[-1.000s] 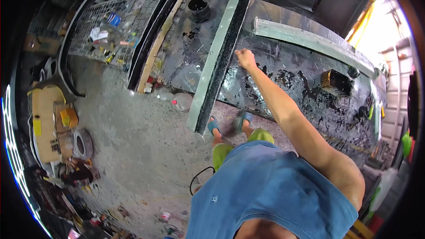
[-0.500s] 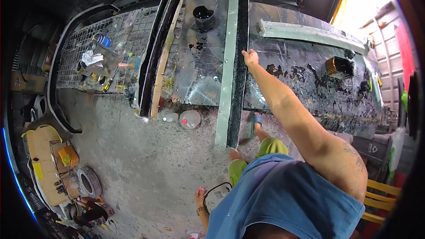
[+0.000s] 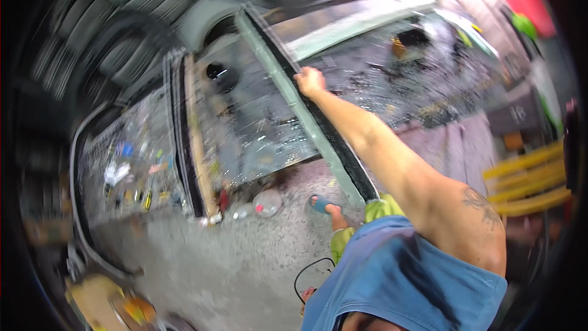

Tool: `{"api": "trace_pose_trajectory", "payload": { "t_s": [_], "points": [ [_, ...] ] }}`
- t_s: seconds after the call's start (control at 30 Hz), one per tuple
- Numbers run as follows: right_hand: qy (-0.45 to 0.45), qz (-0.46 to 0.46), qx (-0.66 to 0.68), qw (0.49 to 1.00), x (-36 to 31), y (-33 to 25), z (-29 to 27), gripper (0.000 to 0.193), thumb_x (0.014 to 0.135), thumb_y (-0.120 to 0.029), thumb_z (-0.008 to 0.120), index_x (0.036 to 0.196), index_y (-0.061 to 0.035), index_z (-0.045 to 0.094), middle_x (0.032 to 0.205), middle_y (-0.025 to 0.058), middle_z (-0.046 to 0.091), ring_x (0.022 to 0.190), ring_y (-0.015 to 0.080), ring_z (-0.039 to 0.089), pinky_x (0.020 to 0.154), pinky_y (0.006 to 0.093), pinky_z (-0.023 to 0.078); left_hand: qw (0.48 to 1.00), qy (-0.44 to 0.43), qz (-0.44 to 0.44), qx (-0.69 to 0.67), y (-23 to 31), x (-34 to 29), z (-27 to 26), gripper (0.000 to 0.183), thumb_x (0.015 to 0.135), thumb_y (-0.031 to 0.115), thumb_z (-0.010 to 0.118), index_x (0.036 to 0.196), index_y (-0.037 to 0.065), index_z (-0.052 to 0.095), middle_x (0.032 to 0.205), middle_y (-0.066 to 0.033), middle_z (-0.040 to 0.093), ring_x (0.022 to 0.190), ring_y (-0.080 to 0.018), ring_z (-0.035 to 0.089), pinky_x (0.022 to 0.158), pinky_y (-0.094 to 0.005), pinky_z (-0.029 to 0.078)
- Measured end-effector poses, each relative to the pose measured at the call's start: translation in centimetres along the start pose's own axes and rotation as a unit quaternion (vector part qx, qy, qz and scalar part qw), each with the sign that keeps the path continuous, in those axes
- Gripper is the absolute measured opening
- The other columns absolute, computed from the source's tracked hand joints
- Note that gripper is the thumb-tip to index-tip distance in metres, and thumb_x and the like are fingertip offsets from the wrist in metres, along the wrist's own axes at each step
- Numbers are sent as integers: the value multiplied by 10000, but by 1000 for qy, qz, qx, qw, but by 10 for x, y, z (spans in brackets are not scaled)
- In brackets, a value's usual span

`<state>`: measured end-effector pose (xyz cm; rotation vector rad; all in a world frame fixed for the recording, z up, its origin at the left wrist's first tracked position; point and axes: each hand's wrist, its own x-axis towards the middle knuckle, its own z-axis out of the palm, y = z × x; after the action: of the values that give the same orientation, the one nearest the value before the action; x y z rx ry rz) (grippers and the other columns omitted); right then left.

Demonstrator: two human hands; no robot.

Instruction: Repairing a car trim piece using strips of fiberglass and resin.

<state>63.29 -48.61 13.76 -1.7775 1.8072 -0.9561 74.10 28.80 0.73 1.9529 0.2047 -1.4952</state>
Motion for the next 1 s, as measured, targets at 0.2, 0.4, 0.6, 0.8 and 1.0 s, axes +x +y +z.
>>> {"api": "trace_pose_trajectory", "payload": {
  "t_s": [0.2,0.4,0.6,0.8,1.0],
  "points": [
    [-52,-14,3,999,11,67,-152,286,820,-319,657,884,-46,599,829,163,628,820,341,618,710,425,467,981,-63,53,175,71,19,-5,300,910,284,596,1119,69,583,998,-85,659,872,-217,636,751,-348,508],
    [-43,-126,-1,991,-43,161,-347,256,839,-267,625,842,-21,557,779,169,583,761,352,583,670,431,445,837,80,411,353,239,6,77,378,892,121,600,1221,-46,520,1166,-177,581,1085,-258,567,951,-375,445],
    [-132,-141,-20,981,-119,224,-506,227,855,-224,609,862,-3,560,810,159,561,816,347,583,716,421,456,622,69,705,335,393,-181,324,390,897,61,583,1270,-29,512,1233,-198,560,1140,-324,540,977,-389,411],
    [-177,-185,-35,966,-144,272,-597,209,868,-220,602,857,-13,581,830,145,575,847,334,593,751,417,470,400,-52,797,449,422,-266,565,613,832,195,679,1376,53,433,1414,-139,429,1327,-310,376,1096,-421,287],
    [-243,-263,-51,932,-111,300,-616,211,871,-228,594,886,-18,576,848,132,558,850,324,588,755,421,473,355,-109,693,618,415,-233,615,412,813,213,673,1194,95,573,1052,-69,619,1021,-259,568,1032,-438,344]
  ]
}}
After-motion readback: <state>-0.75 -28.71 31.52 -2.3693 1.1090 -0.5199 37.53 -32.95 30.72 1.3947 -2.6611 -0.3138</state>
